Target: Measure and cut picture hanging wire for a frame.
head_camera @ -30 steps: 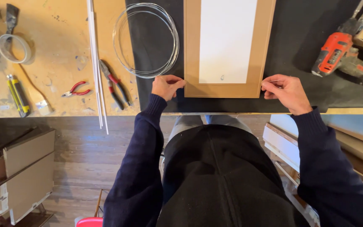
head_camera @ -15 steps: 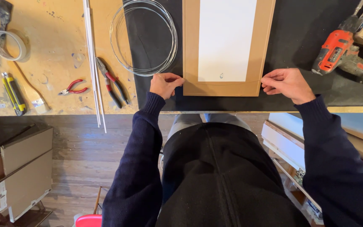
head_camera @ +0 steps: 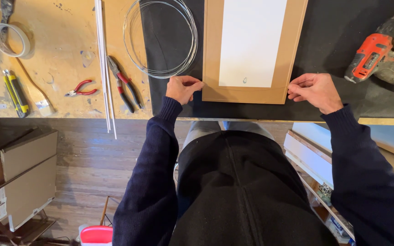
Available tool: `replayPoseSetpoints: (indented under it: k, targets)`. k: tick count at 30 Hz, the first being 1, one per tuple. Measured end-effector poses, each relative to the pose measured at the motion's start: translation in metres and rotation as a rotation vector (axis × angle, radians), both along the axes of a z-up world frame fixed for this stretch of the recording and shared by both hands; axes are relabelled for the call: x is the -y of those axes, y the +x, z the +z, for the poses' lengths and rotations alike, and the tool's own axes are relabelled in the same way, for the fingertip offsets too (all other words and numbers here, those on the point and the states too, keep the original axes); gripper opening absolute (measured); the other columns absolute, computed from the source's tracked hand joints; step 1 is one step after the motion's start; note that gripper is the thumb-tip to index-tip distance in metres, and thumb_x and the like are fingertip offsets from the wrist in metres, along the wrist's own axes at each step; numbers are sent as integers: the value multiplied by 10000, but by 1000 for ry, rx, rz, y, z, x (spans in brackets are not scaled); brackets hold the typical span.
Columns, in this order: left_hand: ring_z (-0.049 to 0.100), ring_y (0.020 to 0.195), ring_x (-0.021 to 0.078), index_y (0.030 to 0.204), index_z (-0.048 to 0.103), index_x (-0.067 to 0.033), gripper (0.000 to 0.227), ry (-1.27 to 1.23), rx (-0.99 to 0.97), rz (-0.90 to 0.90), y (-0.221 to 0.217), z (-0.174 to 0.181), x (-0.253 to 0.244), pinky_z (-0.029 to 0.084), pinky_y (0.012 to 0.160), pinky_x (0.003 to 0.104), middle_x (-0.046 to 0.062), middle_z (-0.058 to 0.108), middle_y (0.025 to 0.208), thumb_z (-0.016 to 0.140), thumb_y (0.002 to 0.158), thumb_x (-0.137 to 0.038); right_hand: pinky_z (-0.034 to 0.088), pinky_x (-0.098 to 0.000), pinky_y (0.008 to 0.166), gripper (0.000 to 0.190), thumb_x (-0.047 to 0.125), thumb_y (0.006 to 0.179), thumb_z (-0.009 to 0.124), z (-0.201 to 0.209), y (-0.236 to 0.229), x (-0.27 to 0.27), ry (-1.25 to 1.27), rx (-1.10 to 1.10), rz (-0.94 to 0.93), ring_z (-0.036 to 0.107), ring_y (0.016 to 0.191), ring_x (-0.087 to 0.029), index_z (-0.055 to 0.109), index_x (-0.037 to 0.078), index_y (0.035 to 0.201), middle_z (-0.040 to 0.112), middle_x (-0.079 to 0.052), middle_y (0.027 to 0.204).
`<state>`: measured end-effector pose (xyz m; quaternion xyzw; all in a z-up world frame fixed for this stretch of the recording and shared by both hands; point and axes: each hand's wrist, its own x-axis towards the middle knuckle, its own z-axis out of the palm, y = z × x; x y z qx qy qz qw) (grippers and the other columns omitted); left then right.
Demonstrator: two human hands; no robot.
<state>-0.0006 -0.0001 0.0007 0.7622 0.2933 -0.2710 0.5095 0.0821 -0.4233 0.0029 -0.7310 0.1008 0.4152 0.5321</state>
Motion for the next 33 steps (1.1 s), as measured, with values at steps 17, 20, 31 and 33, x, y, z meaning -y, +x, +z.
replayPoseSetpoints:
  k: [17, 20, 31, 33]
  targets:
    - [627, 474, 70, 958, 816, -41, 264, -1, 19, 24, -1, 3, 1, 515, 472, 238, 32, 776, 746, 814, 815, -262, 586, -265, 654, 214, 100, 942, 735, 4, 8, -4, -49, -47, 58, 734, 765, -180, 711, -84, 1049, 752, -144, 906]
    - [623, 474, 69, 959, 817, -38, 265, -12, 24, 34, -2, 4, 2, 507, 470, 240, 38, 771, 734, 818, 815, -261, 581, -263, 650, 201, 91, 951, 728, 1, 3, -2, -44, -10, 43, 733, 760, -178, 707, -87, 1041, 748, -145, 899]
    - [621, 470, 64, 953, 816, -39, 273, -7, 15, 34, -2, 4, 2, 508, 467, 229, 36, 765, 716, 823, 814, -274, 583, -253, 640, 175, 62, 938, 721, 14, -1, -15, -98, 77, 30, 739, 752, -164, 706, -94, 1017, 751, -140, 881]
    - [621, 470, 62, 950, 818, -43, 274, -18, 13, 44, -2, 3, 2, 508, 466, 229, 29, 768, 720, 823, 811, -279, 583, -254, 631, 184, 66, 929, 732, 17, -1, -17, -133, 112, 39, 736, 734, -163, 707, -102, 1000, 750, -148, 865]
